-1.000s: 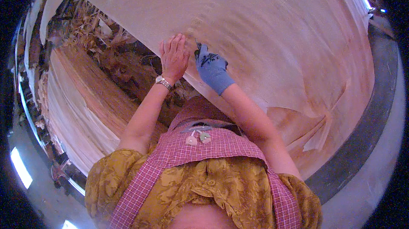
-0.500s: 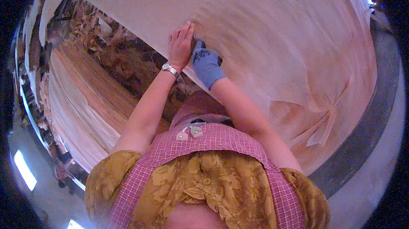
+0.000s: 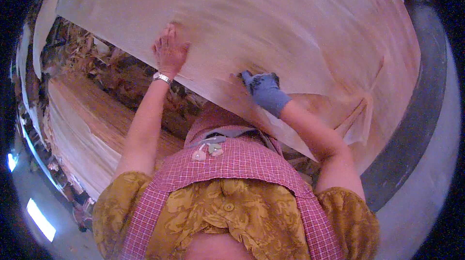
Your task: The person handles wood veneer sheets, using a utility knife to trim edges and applying pieces of tape to the surface before moving the sheets to a stack.
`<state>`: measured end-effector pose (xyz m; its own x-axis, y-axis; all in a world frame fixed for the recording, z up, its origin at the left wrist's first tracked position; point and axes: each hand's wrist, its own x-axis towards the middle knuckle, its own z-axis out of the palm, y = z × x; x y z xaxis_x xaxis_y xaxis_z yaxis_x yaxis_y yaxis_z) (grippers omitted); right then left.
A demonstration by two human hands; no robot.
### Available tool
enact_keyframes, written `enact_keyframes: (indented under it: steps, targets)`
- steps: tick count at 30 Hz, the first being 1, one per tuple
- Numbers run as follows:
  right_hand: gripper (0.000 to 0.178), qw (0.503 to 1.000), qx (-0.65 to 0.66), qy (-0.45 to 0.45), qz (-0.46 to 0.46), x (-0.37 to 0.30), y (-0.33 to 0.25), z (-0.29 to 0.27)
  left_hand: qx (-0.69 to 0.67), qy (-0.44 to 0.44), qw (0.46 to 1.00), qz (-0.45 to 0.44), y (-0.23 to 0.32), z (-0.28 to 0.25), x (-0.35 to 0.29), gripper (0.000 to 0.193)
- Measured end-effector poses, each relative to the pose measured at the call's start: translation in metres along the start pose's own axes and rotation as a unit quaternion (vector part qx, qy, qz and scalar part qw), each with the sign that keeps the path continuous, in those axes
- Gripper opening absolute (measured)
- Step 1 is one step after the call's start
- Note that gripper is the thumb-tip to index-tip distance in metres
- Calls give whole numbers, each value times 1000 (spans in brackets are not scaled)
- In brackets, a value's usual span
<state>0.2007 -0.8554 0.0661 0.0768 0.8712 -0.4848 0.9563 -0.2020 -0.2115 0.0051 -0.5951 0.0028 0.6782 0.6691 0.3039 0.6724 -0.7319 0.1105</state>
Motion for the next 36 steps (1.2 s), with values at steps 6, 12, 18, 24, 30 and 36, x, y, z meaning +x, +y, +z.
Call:
enact_keyframes:
  steps: [6, 12, 18, 24, 30, 36]
  targets:
    - [24, 997, -65, -9, -36, -80, 95, 0, 6, 1, 1000, 8, -4, 9, -1, 75]
    - [18, 994, -55, 39, -91, -146, 218, -6, -8, -4, 1000, 7, 0, 5, 0, 73]
    - [23, 979, -182, -71, 65, -198, 326, -6, -16, 11, 1000, 12, -1, 3, 3, 72]
    - [24, 922, -323, 0, 214, -255, 386, -40, -45, 21, 999, 6, -2, 10, -4, 72]
    - [28, 967, 27, 250, 27, -61, 215, -100, -61, -47, 996, -35, 9, -13, 0, 78]
    - [17, 963, -25, 192, -185, 137, 20, -107, -151, -111, 976, -107, 14, -36, 14, 94]
